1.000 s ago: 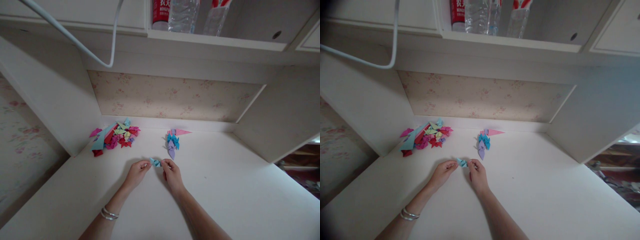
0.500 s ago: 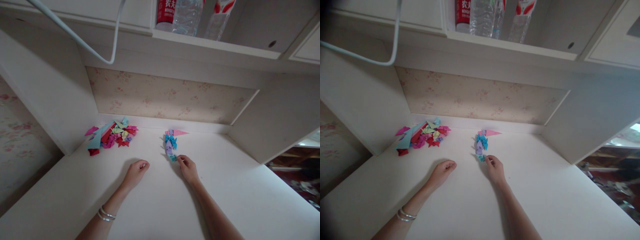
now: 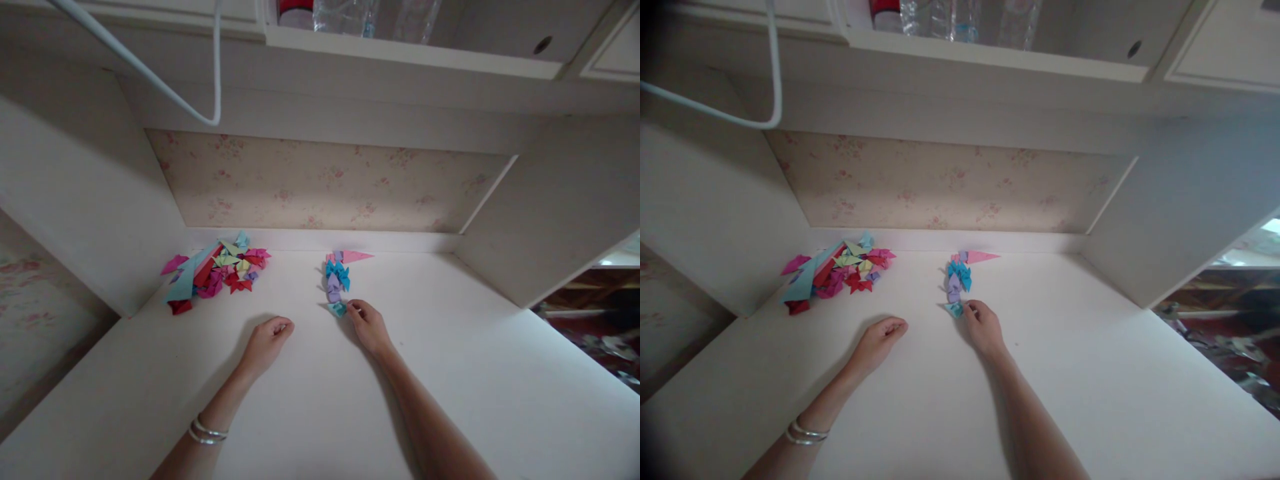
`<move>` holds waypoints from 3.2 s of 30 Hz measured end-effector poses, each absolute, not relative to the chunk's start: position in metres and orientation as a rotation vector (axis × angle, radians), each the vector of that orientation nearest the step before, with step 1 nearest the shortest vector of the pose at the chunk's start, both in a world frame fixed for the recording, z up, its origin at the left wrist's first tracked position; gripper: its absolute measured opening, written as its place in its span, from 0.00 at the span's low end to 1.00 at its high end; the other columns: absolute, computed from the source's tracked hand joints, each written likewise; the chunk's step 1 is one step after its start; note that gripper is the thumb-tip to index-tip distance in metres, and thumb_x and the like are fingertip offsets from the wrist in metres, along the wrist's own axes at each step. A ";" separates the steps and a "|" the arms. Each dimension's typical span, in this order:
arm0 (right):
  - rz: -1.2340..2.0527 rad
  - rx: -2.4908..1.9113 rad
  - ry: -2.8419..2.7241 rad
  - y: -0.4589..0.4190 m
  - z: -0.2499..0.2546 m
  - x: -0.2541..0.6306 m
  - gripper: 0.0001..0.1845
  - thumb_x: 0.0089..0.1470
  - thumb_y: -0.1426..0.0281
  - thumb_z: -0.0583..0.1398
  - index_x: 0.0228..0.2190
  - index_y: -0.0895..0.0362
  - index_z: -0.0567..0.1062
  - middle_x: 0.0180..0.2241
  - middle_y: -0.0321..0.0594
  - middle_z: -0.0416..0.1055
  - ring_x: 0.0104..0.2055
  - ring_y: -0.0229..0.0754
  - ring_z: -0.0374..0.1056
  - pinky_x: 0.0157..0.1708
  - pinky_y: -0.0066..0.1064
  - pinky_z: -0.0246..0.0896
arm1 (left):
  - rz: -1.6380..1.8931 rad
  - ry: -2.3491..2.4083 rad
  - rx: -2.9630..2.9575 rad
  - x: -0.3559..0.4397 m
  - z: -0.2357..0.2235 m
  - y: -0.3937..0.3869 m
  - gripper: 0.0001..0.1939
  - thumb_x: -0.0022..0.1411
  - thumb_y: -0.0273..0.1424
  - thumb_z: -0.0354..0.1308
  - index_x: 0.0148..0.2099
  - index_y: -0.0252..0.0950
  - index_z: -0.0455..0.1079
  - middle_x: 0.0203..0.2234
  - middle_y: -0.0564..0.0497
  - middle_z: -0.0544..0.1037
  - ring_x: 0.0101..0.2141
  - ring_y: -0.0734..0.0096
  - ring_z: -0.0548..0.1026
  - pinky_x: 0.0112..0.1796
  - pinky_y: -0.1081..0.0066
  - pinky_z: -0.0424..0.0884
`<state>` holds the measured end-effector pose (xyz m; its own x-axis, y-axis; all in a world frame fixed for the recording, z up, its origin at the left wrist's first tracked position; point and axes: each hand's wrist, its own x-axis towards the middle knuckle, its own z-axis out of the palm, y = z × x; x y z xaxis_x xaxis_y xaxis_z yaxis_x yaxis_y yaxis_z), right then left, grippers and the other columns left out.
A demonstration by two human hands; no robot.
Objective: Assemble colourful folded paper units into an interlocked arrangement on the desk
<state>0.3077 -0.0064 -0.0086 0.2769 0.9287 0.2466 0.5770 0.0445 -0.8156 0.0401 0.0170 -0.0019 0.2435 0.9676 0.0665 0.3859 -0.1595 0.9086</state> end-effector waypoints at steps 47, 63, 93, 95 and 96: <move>0.537 -1.737 -1.478 -0.007 -0.007 0.310 0.22 0.57 0.53 0.51 0.37 0.52 0.77 0.34 0.38 0.77 0.33 0.41 0.70 0.35 0.30 0.59 | 0.858 1.256 1.745 0.039 -0.009 0.020 0.17 0.59 0.42 0.52 0.35 0.34 0.75 0.26 0.51 0.76 0.29 0.68 0.72 0.31 0.72 0.64; 0.559 -1.705 -1.104 -0.009 -0.009 0.316 0.26 0.54 0.49 0.51 0.30 0.57 0.76 0.23 0.37 0.70 0.22 0.39 0.62 0.23 0.28 0.54 | 0.833 1.282 1.785 0.041 -0.004 0.013 0.18 0.59 0.43 0.51 0.36 0.34 0.75 0.24 0.52 0.75 0.26 0.70 0.71 0.29 0.73 0.63; 0.878 -1.446 -1.038 -0.056 -0.004 0.301 0.23 0.49 0.50 0.57 0.27 0.57 0.76 0.17 0.31 0.62 0.18 0.35 0.54 0.18 0.26 0.47 | 0.800 1.430 2.075 0.053 -0.002 0.003 0.14 0.60 0.37 0.51 0.36 0.39 0.77 0.27 0.52 0.80 0.29 0.71 0.75 0.31 0.75 0.64; 0.849 -1.458 -1.052 -0.061 -0.006 0.300 0.23 0.50 0.50 0.56 0.28 0.57 0.76 0.18 0.32 0.63 0.19 0.36 0.55 0.19 0.27 0.49 | 0.832 1.485 2.029 0.048 0.001 0.013 0.15 0.60 0.37 0.51 0.36 0.37 0.77 0.27 0.52 0.80 0.28 0.71 0.75 0.31 0.75 0.65; 0.832 -1.468 -1.065 -0.062 -0.006 0.301 0.23 0.51 0.50 0.55 0.29 0.57 0.76 0.18 0.33 0.64 0.19 0.36 0.56 0.19 0.27 0.50 | 0.854 1.540 2.011 0.043 0.004 0.020 0.15 0.60 0.37 0.50 0.36 0.36 0.77 0.28 0.52 0.80 0.29 0.70 0.75 0.31 0.75 0.66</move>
